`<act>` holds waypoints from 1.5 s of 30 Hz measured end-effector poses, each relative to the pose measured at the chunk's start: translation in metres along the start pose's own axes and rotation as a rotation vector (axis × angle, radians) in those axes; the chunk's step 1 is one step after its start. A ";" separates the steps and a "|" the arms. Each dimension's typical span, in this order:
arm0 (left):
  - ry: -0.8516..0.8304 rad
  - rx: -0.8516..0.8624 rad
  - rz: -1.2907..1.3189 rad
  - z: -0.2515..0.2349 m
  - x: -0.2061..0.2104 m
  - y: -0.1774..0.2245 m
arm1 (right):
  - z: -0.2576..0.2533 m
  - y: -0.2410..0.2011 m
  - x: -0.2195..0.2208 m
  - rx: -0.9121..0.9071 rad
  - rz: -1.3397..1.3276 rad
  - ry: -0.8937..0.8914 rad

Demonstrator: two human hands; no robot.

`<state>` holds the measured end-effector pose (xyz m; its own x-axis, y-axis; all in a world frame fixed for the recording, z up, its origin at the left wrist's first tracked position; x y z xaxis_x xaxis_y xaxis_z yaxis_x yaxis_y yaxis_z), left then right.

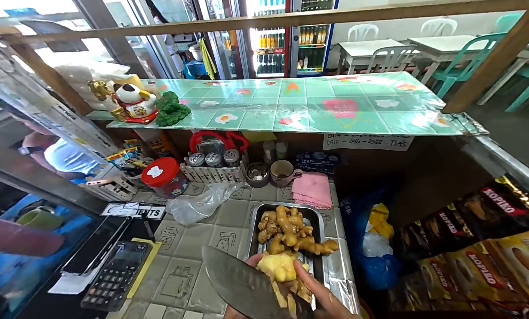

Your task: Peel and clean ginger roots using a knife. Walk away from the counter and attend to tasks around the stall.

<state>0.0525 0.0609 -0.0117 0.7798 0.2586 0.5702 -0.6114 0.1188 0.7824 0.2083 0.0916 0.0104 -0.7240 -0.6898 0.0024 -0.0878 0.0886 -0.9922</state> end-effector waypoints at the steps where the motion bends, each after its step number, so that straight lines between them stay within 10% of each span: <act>1: -0.020 0.019 0.005 0.000 0.000 0.001 | 0.000 0.000 0.000 -0.009 0.007 0.002; 45: 0.039 0.358 -0.283 0.009 0.014 0.008 | 0.001 0.004 -0.006 0.057 -0.028 0.166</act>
<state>0.0601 0.0573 0.0046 0.8997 0.3007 0.3165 -0.2843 -0.1466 0.9475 0.2129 0.0949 0.0059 -0.8255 -0.5625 0.0459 -0.0736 0.0266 -0.9969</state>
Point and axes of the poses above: each hand's wrist, its own z-axis away from the middle knuckle, its own x-axis out of the palm, y = z × x, the point moved 6 cm from there along -z, towards the middle knuckle, and after that the axes turned 7 degrees about -z, right-handed, at the moved point
